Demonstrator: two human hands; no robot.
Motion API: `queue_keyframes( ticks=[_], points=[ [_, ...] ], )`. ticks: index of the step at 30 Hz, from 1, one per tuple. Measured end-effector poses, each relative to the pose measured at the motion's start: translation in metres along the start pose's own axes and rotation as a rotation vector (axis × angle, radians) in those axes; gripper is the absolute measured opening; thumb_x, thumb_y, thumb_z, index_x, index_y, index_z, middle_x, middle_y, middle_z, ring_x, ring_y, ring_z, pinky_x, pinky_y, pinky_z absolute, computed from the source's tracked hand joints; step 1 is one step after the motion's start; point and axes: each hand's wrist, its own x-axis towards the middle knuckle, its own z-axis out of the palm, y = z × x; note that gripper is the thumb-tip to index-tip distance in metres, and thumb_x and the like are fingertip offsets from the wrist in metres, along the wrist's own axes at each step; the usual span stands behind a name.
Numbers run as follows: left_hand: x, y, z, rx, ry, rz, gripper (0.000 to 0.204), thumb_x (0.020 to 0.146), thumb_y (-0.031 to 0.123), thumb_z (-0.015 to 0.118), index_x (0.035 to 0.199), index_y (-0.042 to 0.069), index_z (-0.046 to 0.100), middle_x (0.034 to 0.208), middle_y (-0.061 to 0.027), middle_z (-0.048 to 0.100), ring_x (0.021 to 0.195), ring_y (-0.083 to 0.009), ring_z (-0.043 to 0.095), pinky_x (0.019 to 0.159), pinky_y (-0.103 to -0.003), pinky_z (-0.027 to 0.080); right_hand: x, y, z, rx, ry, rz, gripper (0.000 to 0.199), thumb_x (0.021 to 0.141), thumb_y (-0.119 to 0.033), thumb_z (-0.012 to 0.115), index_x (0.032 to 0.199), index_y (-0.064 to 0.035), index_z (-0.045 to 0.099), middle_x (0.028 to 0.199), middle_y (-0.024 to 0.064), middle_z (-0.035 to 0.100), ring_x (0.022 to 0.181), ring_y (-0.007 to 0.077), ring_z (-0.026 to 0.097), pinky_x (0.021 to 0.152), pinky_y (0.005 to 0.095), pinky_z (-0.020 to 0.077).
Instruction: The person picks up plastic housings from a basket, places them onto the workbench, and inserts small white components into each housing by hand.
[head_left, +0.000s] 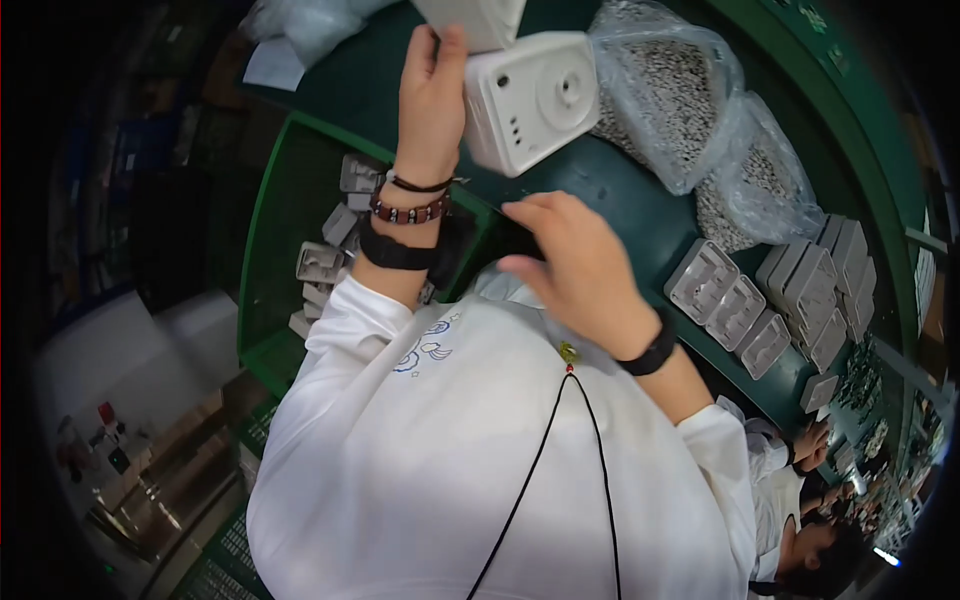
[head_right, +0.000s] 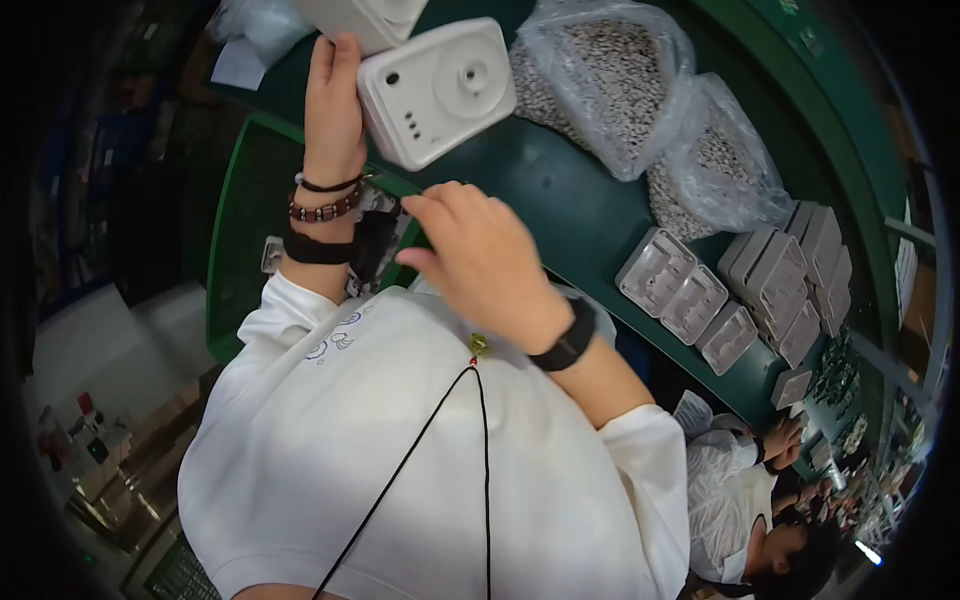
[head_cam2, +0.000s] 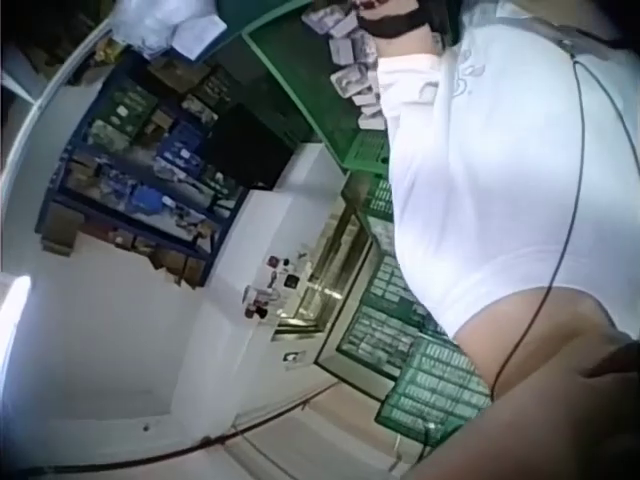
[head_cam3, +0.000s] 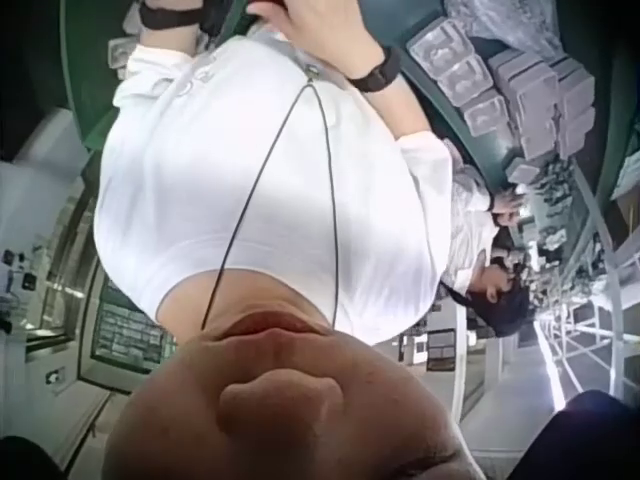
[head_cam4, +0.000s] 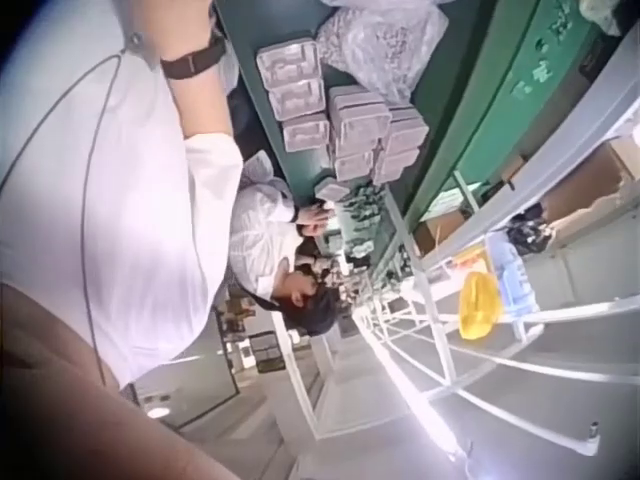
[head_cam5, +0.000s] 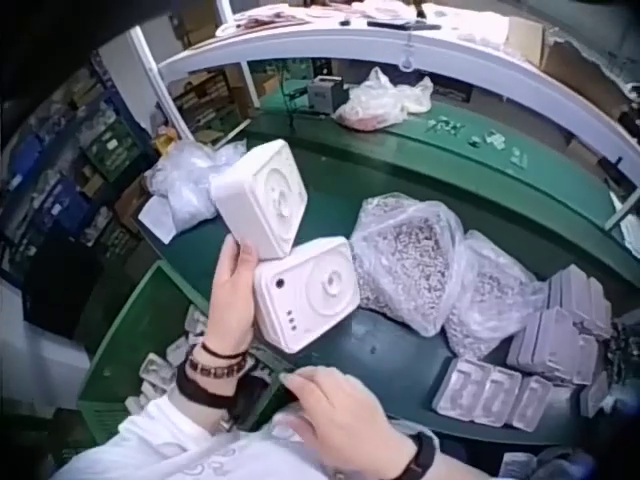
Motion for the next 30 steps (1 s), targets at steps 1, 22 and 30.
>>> queue_keyframes(
  ticks=[1, 22, 30],
  points=[
    [0.004, 0.003, 0.013, -0.008, -0.018, 0.012, 0.027, 0.092, 0.029, 0.044, 0.100, 0.003, 0.047, 0.083, -0.0013, 0.054, 0.072, -0.0084, 0.049, 0.061, -0.021, 0.039, 0.000, -0.006, 0.006, -0.028, 0.078, 0.037, 0.045, 0.071, -0.014, 0.064, 0.110, -0.0026, 0.045, 0.099, 0.0149, 0.050, 0.088, 0.0304, 0.050, 0.071, 0.0344, 0.0417],
    [-0.025, -0.056, 0.044, 0.777, -0.083, 0.355, 0.022, 0.088, 0.027, 0.048, 0.099, 0.008, 0.046, 0.082, -0.0102, 0.060, 0.068, -0.0308, 0.058, 0.057, -0.035, 0.045, -0.004, 0.013, 0.047, 0.673, 0.206, 0.797, 0.058, 0.065, -0.026, 0.075, 0.103, 0.0001, 0.040, 0.088, 0.0097, 0.050, 0.078, 0.0141, 0.051, 0.067, 0.0248, 0.0453],
    [-0.027, -0.060, 0.024, 0.931, -0.247, 0.246, 0.023, 0.089, 0.028, 0.045, 0.101, 0.009, 0.047, 0.087, -0.0108, 0.060, 0.077, -0.0279, 0.059, 0.065, -0.034, 0.047, -0.002, 0.020, 0.056, 0.628, 0.109, 0.665, 0.062, 0.070, -0.026, 0.072, 0.108, 0.0025, 0.032, 0.091, 0.0123, 0.051, 0.083, 0.0157, 0.053, 0.069, 0.0250, 0.0464]
  ],
)
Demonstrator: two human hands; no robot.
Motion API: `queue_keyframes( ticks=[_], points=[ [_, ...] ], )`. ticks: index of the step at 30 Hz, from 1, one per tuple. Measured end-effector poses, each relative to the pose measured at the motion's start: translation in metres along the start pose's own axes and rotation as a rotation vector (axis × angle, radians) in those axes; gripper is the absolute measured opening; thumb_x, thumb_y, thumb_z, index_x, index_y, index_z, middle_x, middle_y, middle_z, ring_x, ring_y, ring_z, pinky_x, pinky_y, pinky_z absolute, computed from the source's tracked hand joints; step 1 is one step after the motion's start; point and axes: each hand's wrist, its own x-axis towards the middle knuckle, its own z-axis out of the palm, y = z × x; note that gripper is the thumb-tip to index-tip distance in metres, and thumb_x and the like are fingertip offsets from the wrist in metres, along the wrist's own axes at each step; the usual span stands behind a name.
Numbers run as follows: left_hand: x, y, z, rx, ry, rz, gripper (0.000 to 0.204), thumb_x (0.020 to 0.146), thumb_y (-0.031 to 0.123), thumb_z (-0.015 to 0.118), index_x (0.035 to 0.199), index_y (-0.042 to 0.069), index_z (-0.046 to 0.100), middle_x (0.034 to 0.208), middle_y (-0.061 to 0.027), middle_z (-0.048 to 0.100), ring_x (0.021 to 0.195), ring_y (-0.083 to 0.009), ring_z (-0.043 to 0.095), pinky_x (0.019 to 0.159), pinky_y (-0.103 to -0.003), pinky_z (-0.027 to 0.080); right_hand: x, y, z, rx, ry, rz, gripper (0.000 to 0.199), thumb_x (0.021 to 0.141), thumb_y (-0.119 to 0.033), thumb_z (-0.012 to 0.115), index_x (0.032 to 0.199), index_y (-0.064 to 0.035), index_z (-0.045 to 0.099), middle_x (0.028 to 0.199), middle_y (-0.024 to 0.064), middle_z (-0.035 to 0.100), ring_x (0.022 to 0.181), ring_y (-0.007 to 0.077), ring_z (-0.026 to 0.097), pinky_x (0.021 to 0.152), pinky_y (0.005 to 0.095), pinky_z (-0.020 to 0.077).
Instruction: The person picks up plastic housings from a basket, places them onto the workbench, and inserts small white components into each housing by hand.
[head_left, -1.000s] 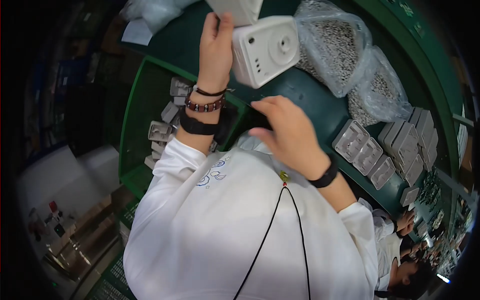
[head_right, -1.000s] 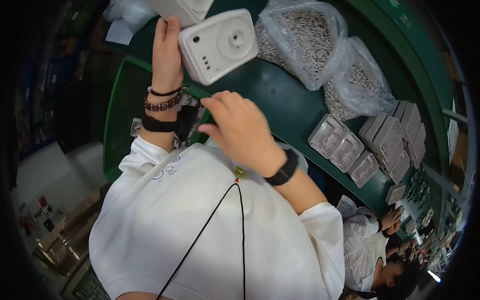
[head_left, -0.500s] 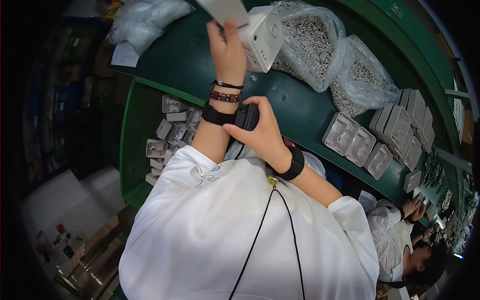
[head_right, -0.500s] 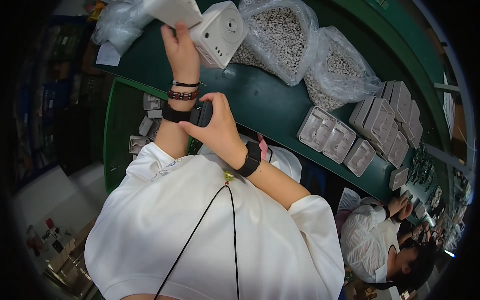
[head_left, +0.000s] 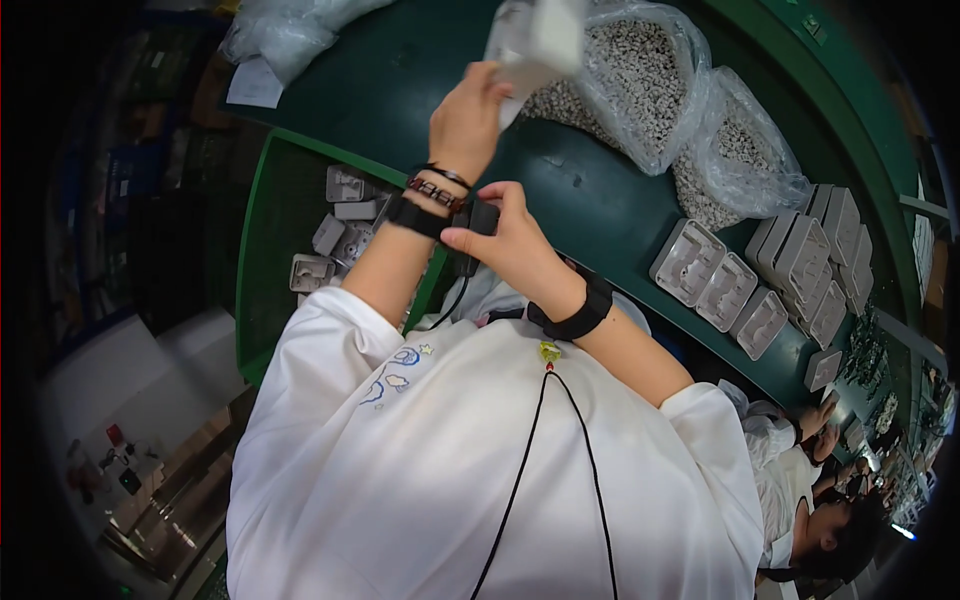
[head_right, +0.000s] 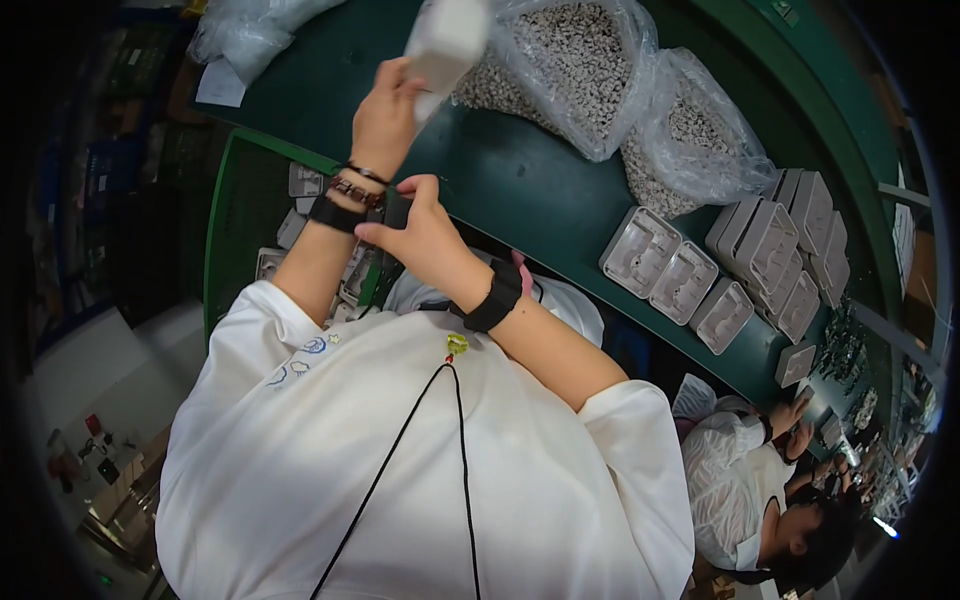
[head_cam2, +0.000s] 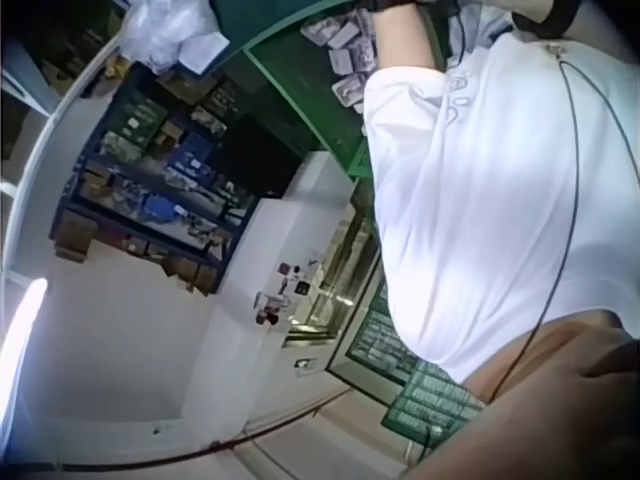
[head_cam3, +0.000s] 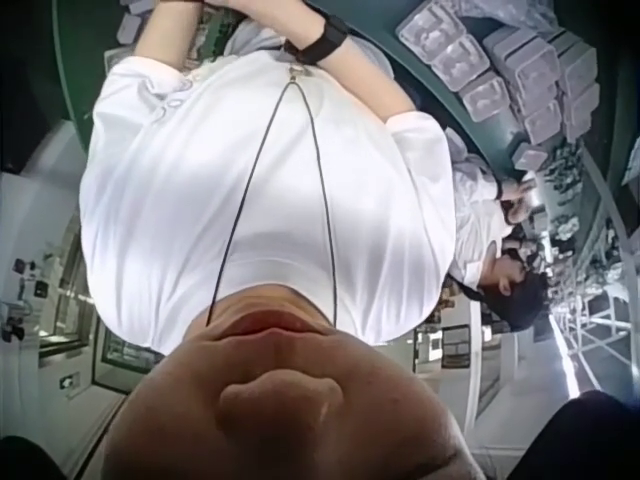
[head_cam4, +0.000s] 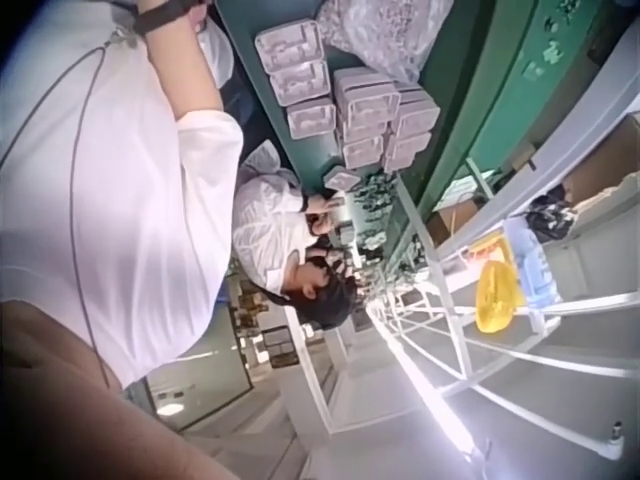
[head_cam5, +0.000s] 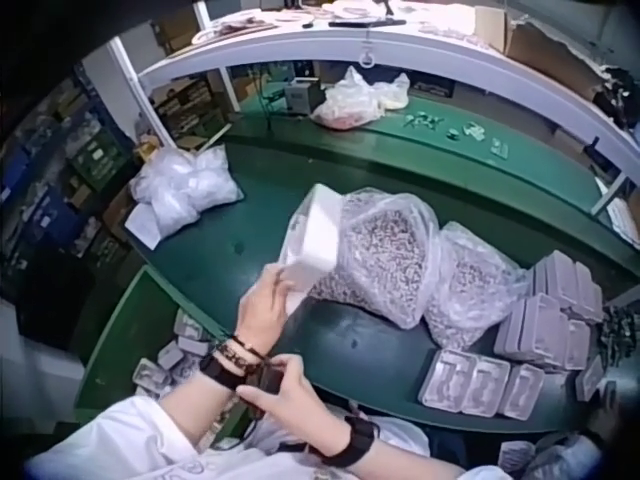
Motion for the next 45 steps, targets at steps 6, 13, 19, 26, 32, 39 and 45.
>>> queue_keyframes(
  ticks=[6, 13, 19, 26, 32, 39, 45],
  points=[
    [0.010, 0.005, -0.019, -1.390, 0.192, -0.795, 0.029, 0.092, 0.030, 0.041, 0.109, 0.007, 0.044, 0.110, -0.0121, 0.051, 0.097, -0.0215, 0.053, 0.080, -0.032, 0.043, 0.003, 0.007, 0.002, 0.065, -0.095, -0.097, 0.058, 0.074, -0.023, 0.070, 0.109, 0.0028, 0.031, 0.095, 0.0155, 0.051, 0.084, 0.0187, 0.054, 0.071, 0.0271, 0.0460],
    [0.000, 0.011, -0.025, -1.079, 0.174, -0.473, 0.022, 0.090, 0.024, 0.045, 0.106, 0.009, 0.046, 0.102, -0.0077, 0.052, 0.092, -0.0218, 0.053, 0.076, -0.034, 0.042, -0.023, -0.026, -0.021, -0.169, -0.153, -0.074, 0.056, 0.073, -0.016, 0.070, 0.112, 0.0015, 0.034, 0.099, 0.0155, 0.051, 0.084, 0.0201, 0.055, 0.074, 0.0282, 0.0452],
    [-0.017, 0.029, -0.055, 0.176, -0.335, 0.398, 0.018, 0.080, 0.019, 0.054, 0.096, 0.012, 0.053, 0.080, -0.0035, 0.050, 0.076, -0.0218, 0.051, 0.066, -0.034, 0.039, -0.041, -0.074, -0.115, -0.420, 0.235, -0.452, 0.047, 0.063, -0.009, 0.072, 0.105, -0.0041, 0.051, 0.102, 0.0108, 0.051, 0.094, 0.0249, 0.053, 0.081, 0.0344, 0.0428],
    [-0.066, 0.034, -0.006, 0.136, -0.503, 0.536, 0.022, 0.069, 0.018, 0.061, 0.090, 0.014, 0.056, 0.072, -0.0036, 0.048, 0.070, -0.0208, 0.050, 0.062, -0.033, 0.038, -0.057, -0.001, -0.143, -1.154, 0.119, -0.535, 0.041, 0.055, -0.012, 0.069, 0.094, -0.0120, 0.056, 0.103, 0.0053, 0.050, 0.104, 0.0240, 0.044, 0.092, 0.0391, 0.0348],
    [-0.104, 0.018, 0.037, 0.053, -0.581, 0.450, 0.023, 0.070, 0.016, 0.061, 0.092, 0.011, 0.057, 0.076, -0.0043, 0.050, 0.076, -0.0223, 0.051, 0.068, -0.034, 0.040, -0.067, 0.092, -0.131, -1.202, -0.024, -0.425, 0.013, 0.065, -0.014, 0.057, 0.077, -0.0105, 0.054, 0.092, 0.0043, 0.053, 0.098, 0.0216, 0.048, 0.094, 0.0374, 0.0356],
    [-0.120, 0.009, 0.049, 0.000, -0.598, 0.345, 0.025, 0.074, 0.012, 0.058, 0.098, 0.009, 0.056, 0.082, -0.0060, 0.054, 0.081, -0.0235, 0.052, 0.073, -0.034, 0.041, -0.072, 0.132, -0.136, -1.276, -0.007, -0.347, 0.009, 0.067, -0.010, 0.052, 0.074, -0.0082, 0.057, 0.085, 0.0048, 0.054, 0.093, 0.0205, 0.051, 0.093, 0.0351, 0.0365],
    [-0.088, -0.025, 0.059, 0.316, -0.544, 0.454, 0.030, 0.070, 0.010, 0.051, 0.099, 0.008, 0.056, 0.090, -0.0069, 0.056, 0.089, -0.0248, 0.051, 0.081, -0.036, 0.039, -0.069, 0.157, -0.151, -1.409, 0.180, -0.254, 0.015, 0.066, -0.008, 0.052, 0.080, -0.0056, 0.059, 0.088, 0.0063, 0.054, 0.095, 0.0226, 0.051, 0.092, 0.0350, 0.0374]
  ],
)
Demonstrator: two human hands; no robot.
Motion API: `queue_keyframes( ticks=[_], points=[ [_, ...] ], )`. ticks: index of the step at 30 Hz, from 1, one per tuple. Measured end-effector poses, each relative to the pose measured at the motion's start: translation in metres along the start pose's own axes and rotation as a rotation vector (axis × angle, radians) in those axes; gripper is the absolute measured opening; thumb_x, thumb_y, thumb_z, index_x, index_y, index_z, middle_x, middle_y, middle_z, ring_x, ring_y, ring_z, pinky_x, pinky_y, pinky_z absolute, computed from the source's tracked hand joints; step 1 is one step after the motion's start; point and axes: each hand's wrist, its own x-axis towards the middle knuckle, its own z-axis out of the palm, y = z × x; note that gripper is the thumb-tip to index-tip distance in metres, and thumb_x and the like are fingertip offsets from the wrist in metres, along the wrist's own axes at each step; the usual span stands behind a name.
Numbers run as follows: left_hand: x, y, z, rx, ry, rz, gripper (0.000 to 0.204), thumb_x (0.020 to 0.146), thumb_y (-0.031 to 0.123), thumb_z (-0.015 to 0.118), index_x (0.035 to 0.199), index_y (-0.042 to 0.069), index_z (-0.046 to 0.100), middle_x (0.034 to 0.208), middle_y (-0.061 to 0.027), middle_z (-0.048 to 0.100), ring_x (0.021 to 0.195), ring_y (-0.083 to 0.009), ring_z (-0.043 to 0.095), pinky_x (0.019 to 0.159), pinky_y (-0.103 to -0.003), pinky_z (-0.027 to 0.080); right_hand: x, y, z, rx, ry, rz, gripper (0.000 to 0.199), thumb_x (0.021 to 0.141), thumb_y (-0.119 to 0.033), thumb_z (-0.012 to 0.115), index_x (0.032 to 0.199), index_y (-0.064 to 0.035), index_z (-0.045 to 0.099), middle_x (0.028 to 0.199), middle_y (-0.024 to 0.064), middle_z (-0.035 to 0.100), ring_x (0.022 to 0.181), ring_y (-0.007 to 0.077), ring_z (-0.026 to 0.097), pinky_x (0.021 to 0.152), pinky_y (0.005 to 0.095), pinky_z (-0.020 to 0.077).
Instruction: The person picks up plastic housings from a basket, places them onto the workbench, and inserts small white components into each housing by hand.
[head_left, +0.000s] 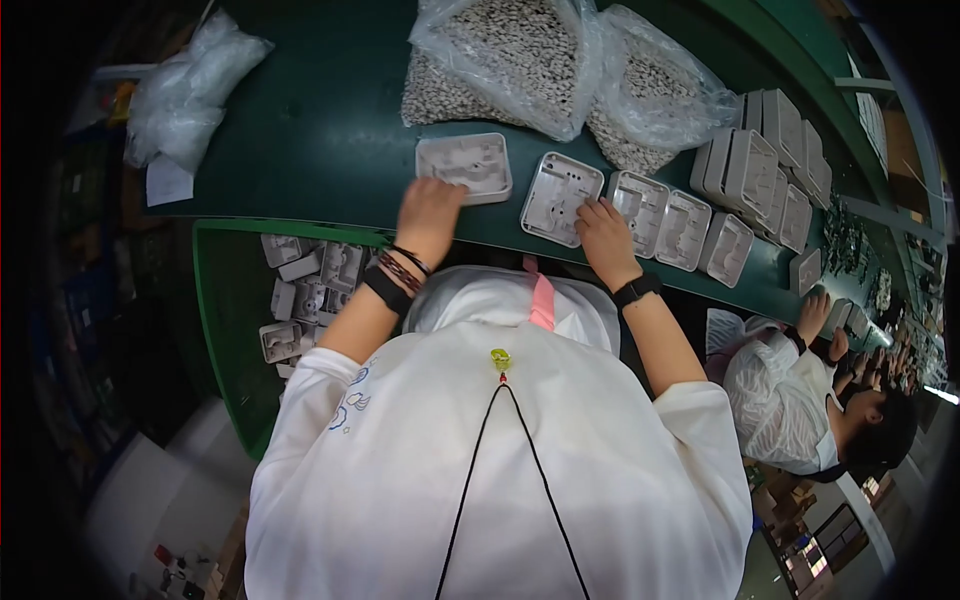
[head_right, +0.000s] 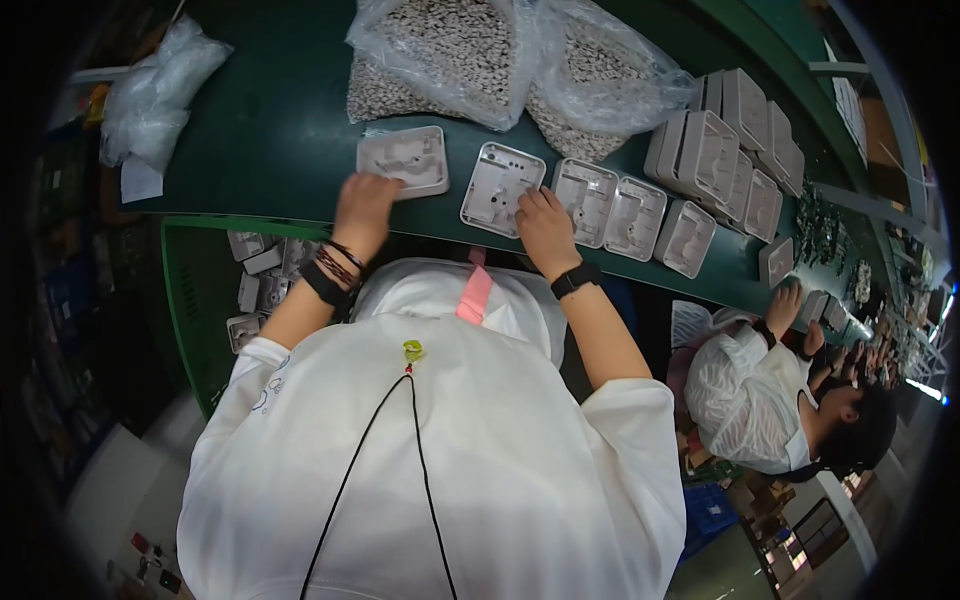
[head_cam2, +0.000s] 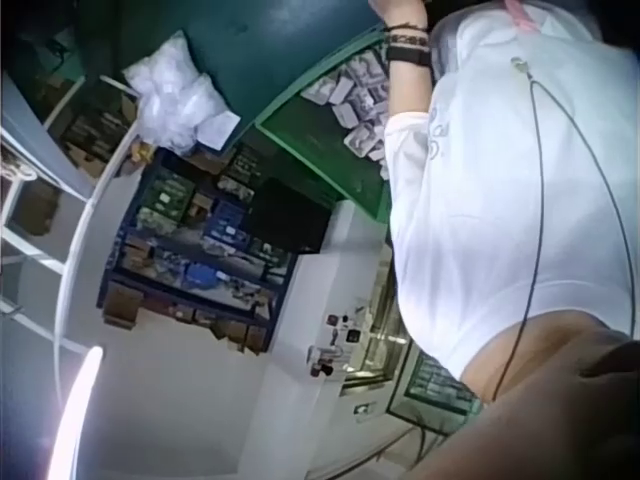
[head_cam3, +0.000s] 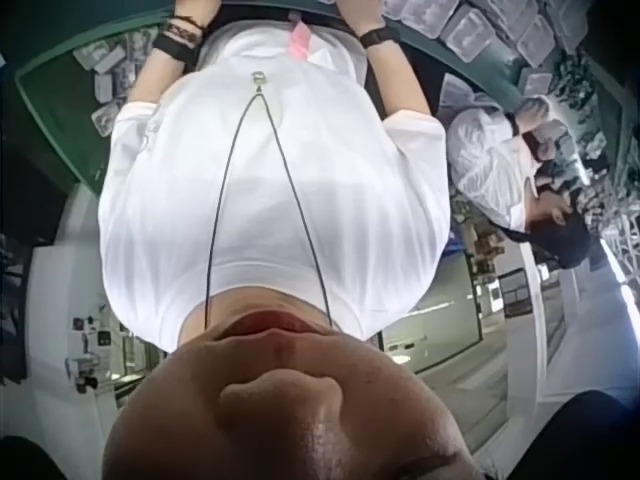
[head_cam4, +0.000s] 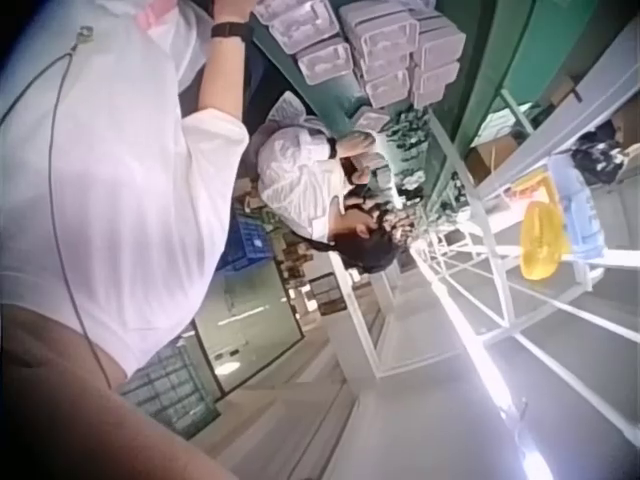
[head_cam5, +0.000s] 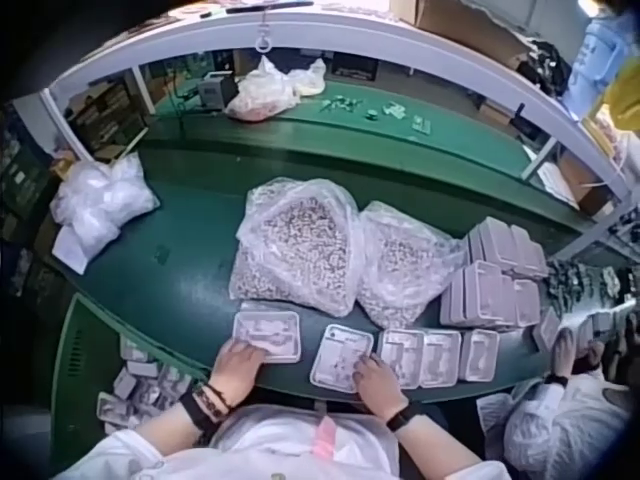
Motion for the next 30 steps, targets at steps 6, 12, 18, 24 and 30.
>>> queue_keyframes(
  ticks=[6, 12, 18, 24, 30],
  points=[
    [0.026, -0.056, 0.010, 0.100, 0.053, -0.302, 0.025, 0.075, 0.020, 0.054, 0.098, 0.011, 0.059, 0.107, -0.0145, 0.048, 0.098, -0.0326, 0.048, 0.085, -0.040, 0.039, 0.018, -0.004, 0.004, 0.262, 0.086, 0.309, 0.019, 0.069, -0.012, 0.057, 0.086, -0.0049, 0.058, 0.096, 0.0063, 0.054, 0.099, 0.0235, 0.050, 0.089, 0.0348, 0.0380],
    [0.042, -0.026, 0.022, -0.256, -0.139, -0.598, 0.032, 0.076, 0.024, 0.059, 0.104, 0.010, 0.055, 0.108, -0.0171, 0.046, 0.098, -0.0377, 0.047, 0.081, -0.044, 0.042, 0.045, -0.028, 0.010, 0.164, 0.193, 0.380, 0.033, 0.073, -0.025, 0.061, 0.102, -0.0106, 0.057, 0.109, 0.0073, 0.051, 0.103, 0.0245, 0.048, 0.083, 0.0463, 0.0364],
    [0.036, 0.028, 0.034, -0.316, -0.176, -0.576, 0.039, 0.073, 0.021, 0.060, 0.110, 0.010, 0.051, 0.115, -0.0181, 0.042, 0.097, -0.0381, 0.049, 0.080, -0.045, 0.044, 0.062, -0.036, 0.011, 0.116, 0.026, 0.432, 0.038, 0.075, -0.034, 0.059, 0.107, -0.0136, 0.056, 0.112, 0.0072, 0.049, 0.108, 0.0230, 0.045, 0.085, 0.0497, 0.0323],
    [0.017, -0.012, -0.024, -0.585, 0.500, -0.530, 0.028, 0.074, 0.017, 0.059, 0.101, 0.008, 0.054, 0.115, -0.0199, 0.045, 0.105, -0.0378, 0.045, 0.085, -0.040, 0.042, 0.054, -0.008, 0.016, 0.104, -0.038, 0.475, 0.032, 0.078, -0.034, 0.056, 0.102, -0.0143, 0.057, 0.106, 0.0080, 0.053, 0.101, 0.0250, 0.050, 0.077, 0.0444, 0.0390],
    [-0.173, -0.151, -0.027, -0.014, 0.935, -1.059, 0.013, 0.072, 0.006, 0.056, 0.084, 0.007, 0.055, 0.087, -0.0092, 0.053, 0.090, -0.0266, 0.048, 0.075, -0.036, 0.041, 0.069, -0.026, -0.023, 0.308, 0.098, 0.317, 0.016, 0.079, -0.017, 0.054, 0.092, -0.0091, 0.060, 0.095, 0.0106, 0.055, 0.091, 0.0275, 0.053, 0.078, 0.0385, 0.0405]
  ],
)
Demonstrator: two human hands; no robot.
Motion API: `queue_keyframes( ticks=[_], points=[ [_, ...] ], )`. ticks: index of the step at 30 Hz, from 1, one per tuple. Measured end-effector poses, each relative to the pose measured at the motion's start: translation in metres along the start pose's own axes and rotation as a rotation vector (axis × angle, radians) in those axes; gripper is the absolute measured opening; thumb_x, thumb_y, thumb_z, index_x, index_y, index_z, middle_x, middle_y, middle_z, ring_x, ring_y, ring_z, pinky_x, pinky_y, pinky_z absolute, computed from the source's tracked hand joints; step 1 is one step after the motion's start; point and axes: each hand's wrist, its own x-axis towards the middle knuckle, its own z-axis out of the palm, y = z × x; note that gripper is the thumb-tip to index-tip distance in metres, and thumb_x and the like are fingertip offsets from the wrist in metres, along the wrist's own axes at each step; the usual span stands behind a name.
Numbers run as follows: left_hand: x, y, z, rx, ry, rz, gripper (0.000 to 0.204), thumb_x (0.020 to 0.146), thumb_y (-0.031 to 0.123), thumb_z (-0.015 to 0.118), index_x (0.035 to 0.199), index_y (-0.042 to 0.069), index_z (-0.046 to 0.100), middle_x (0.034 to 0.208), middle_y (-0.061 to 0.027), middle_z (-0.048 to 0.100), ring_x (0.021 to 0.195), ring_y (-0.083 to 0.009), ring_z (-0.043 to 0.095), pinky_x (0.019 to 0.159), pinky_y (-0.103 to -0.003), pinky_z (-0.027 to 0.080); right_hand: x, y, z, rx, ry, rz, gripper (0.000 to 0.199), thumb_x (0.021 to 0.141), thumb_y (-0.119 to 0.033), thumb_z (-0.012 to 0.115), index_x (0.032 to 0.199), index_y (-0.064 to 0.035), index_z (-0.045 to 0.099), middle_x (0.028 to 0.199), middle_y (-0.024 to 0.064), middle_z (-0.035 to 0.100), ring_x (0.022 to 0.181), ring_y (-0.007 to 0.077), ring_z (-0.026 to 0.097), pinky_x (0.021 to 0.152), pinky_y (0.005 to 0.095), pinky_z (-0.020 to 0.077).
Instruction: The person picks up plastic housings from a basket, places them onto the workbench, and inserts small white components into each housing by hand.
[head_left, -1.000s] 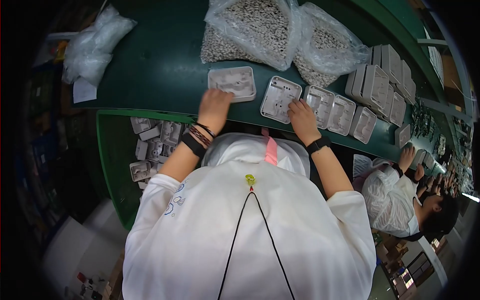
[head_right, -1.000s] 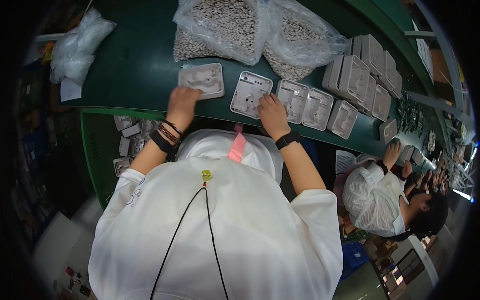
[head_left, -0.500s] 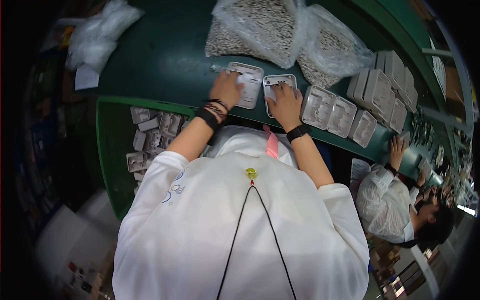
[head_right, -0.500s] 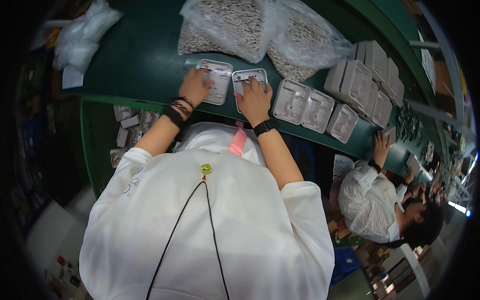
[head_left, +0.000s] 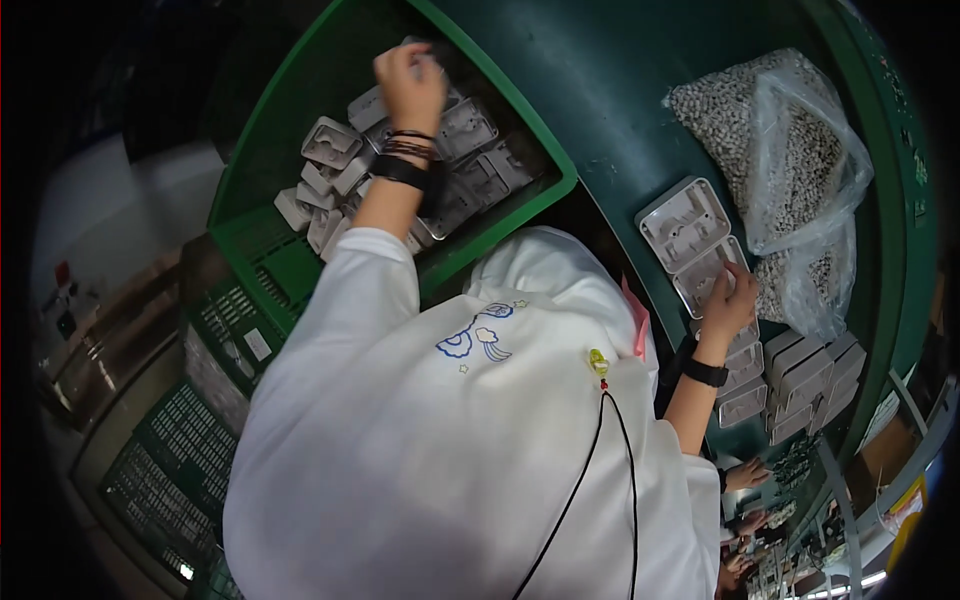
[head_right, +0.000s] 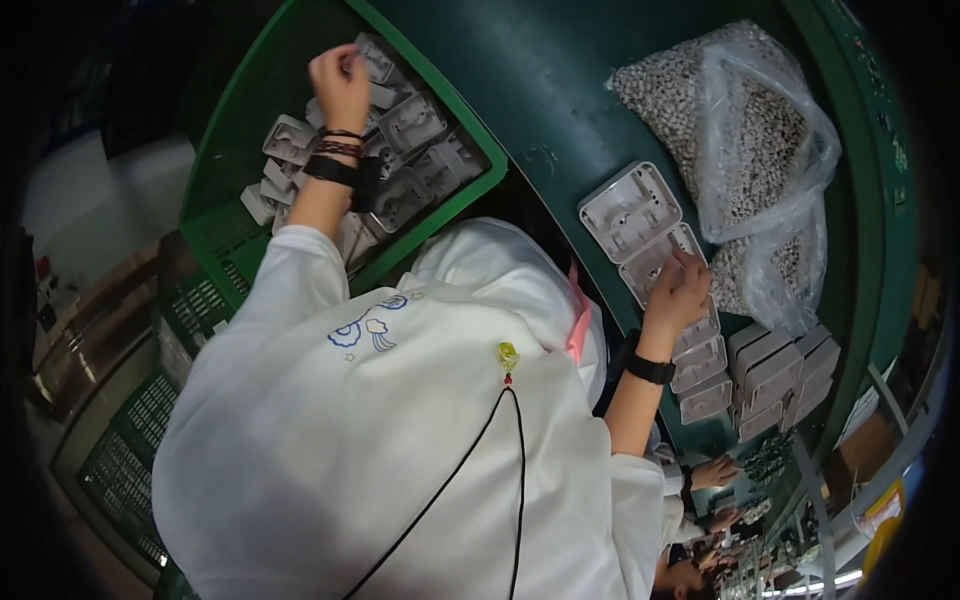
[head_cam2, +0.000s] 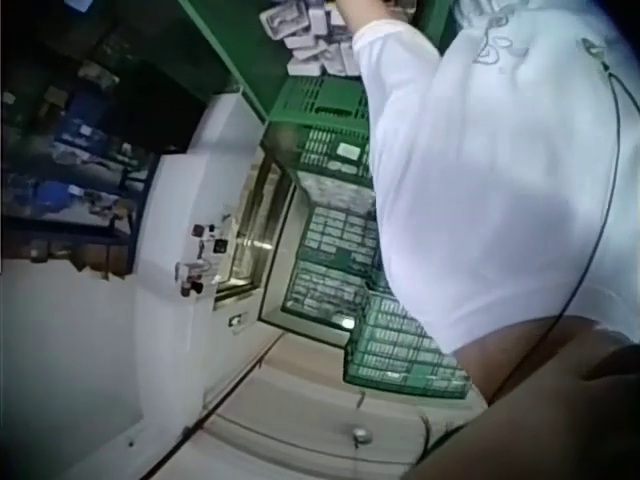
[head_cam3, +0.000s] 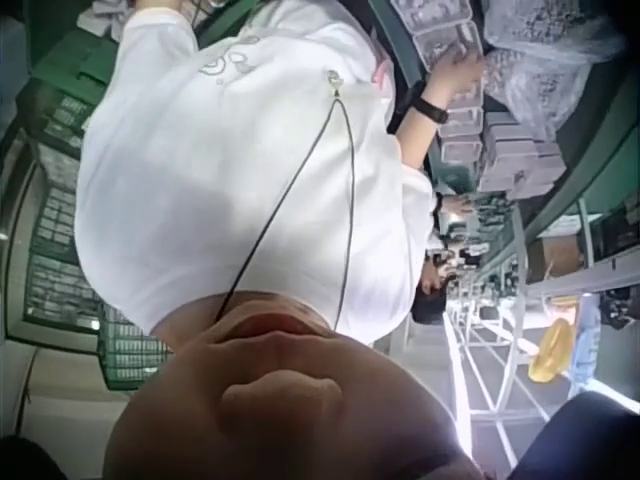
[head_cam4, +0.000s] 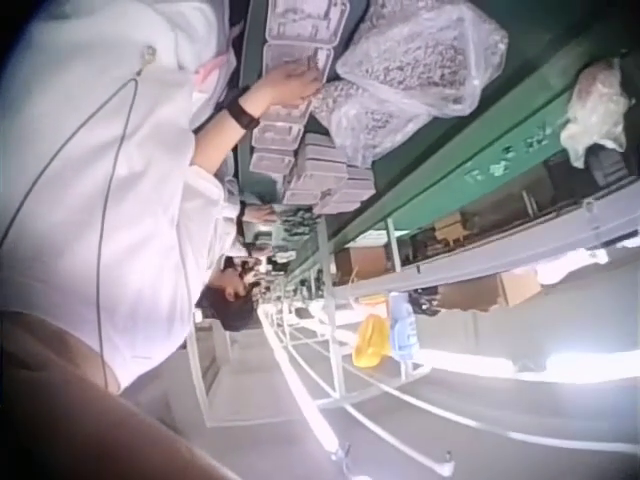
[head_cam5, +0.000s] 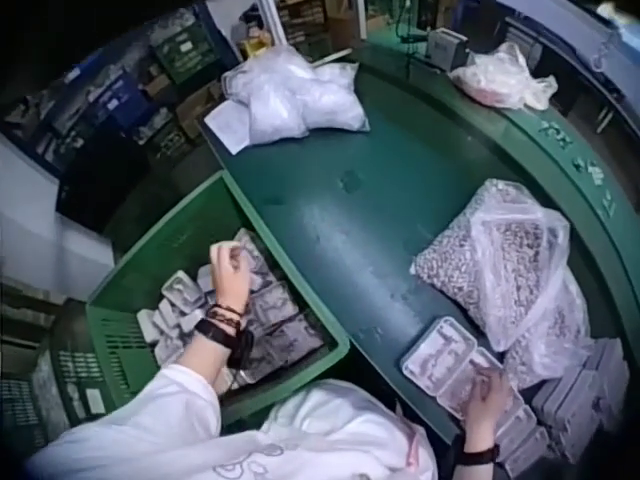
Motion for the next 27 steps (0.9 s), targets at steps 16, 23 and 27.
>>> queue_keyframes(
  ticks=[16, 23, 27],
  points=[
    [-0.178, -0.093, 0.099, 0.317, -0.828, -0.145, 0.044, 0.071, 0.007, 0.055, 0.114, 0.010, 0.044, 0.100, -0.0168, 0.048, 0.097, -0.0347, 0.047, 0.077, -0.043, 0.043, 0.003, -0.080, 0.009, 0.170, -0.216, 0.014, 0.011, 0.080, -0.004, 0.052, 0.088, -0.0012, 0.058, 0.086, 0.0136, 0.057, 0.083, 0.0292, 0.055, 0.075, 0.0334, 0.0419],
    [-0.169, -0.103, 0.098, 0.242, -0.920, 0.088, 0.032, 0.072, 0.004, 0.050, 0.104, 0.010, 0.051, 0.099, -0.0156, 0.049, 0.095, -0.0341, 0.048, 0.077, -0.042, 0.043, -0.006, -0.091, 0.013, 0.227, -0.281, 0.007, 0.010, 0.078, -0.001, 0.052, 0.086, 0.0000, 0.058, 0.080, 0.0143, 0.057, 0.076, 0.0308, 0.056, 0.068, 0.0342, 0.0434],
    [-0.156, -0.105, 0.108, 0.244, -0.958, 0.057, 0.031, 0.070, 0.006, 0.055, 0.100, 0.010, 0.055, 0.098, -0.0142, 0.051, 0.094, -0.0332, 0.049, 0.078, -0.042, 0.042, -0.009, -0.091, 0.016, 0.200, -0.317, -0.036, 0.012, 0.078, 0.000, 0.051, 0.088, 0.0003, 0.058, 0.080, 0.0144, 0.058, 0.075, 0.0296, 0.057, 0.067, 0.0322, 0.0435]
  ],
)
